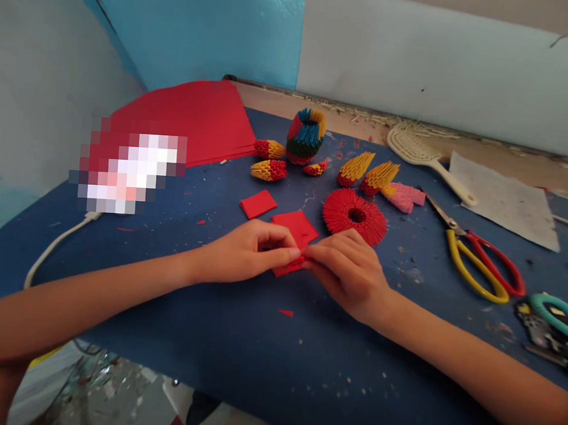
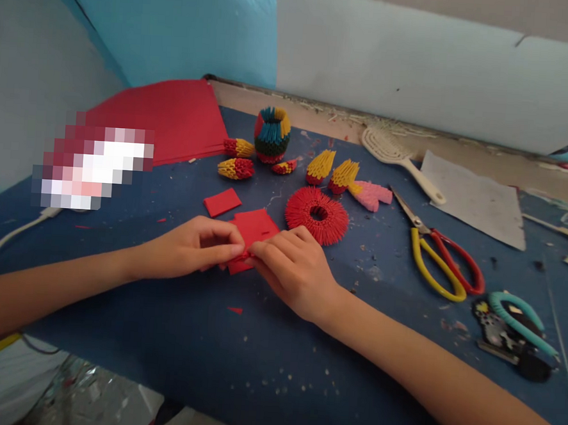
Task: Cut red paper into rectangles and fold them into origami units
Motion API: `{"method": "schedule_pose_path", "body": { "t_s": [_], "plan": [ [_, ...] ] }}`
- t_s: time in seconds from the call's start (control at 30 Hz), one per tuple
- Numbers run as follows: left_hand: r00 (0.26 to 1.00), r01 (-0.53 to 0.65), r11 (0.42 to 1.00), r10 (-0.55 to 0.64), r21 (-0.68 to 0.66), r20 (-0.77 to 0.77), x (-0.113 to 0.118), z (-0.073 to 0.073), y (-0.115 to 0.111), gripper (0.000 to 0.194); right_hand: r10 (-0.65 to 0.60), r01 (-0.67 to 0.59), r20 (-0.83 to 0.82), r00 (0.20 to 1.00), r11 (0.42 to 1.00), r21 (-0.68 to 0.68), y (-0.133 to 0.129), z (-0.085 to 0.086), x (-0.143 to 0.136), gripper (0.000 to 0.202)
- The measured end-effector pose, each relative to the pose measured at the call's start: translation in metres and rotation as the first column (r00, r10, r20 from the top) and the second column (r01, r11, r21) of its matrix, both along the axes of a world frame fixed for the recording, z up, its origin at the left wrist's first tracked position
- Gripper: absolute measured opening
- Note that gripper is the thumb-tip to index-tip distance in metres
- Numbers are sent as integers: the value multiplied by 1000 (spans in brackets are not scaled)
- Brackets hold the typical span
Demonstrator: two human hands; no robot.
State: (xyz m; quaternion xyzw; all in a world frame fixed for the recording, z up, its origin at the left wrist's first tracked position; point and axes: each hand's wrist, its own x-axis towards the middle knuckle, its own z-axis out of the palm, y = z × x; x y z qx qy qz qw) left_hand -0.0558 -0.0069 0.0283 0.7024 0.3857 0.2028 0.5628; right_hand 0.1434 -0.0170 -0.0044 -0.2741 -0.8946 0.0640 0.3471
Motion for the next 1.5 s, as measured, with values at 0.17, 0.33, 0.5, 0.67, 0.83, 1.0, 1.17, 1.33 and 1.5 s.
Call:
{"method": "schedule_pose_path", "body": {
  "t_s": [0.17,0.33,0.5,0.67,0.83,1.0,1.17,1.33,1.5],
  "plan": [
    [989,136,850,-87,510,-118,-7,-5,0,13,19,-20,-22,1000,998,-59,1,0,3,8],
    [991,125,738,-62,663,-118,-10,-9,4,14,92,-126,-119,989,938,-324,2,5,5,10],
    [990,130,777,-71,616,-118,-10,-9,5,15,63,-131,-167,984,891,-435,3,8,3,8],
    [980,197,792,-141,579,-141,-9,-11,4,15,9,-69,-147,989,909,-411,-2,7,-1,6],
    [976,218,813,-167,540,-141,-7,-11,1,14,-29,-8,-120,992,955,-295,-5,7,-3,5],
    [980,195,851,-147,487,-135,-6,-7,1,13,42,-98,-189,981,949,-299,-4,7,-2,5],
    [970,239,820,-175,521,-169,-7,-8,0,13,71,-142,-210,975,926,-349,-4,8,-2,6],
    [960,276,858,-222,433,-172,-7,-7,0,13,97,-184,-208,973,873,-452,-5,10,-3,4],
    [974,224,934,-204,278,-99,-8,-4,3,13,69,-174,-221,973,849,-500,-7,11,-1,4]
  ]
}}
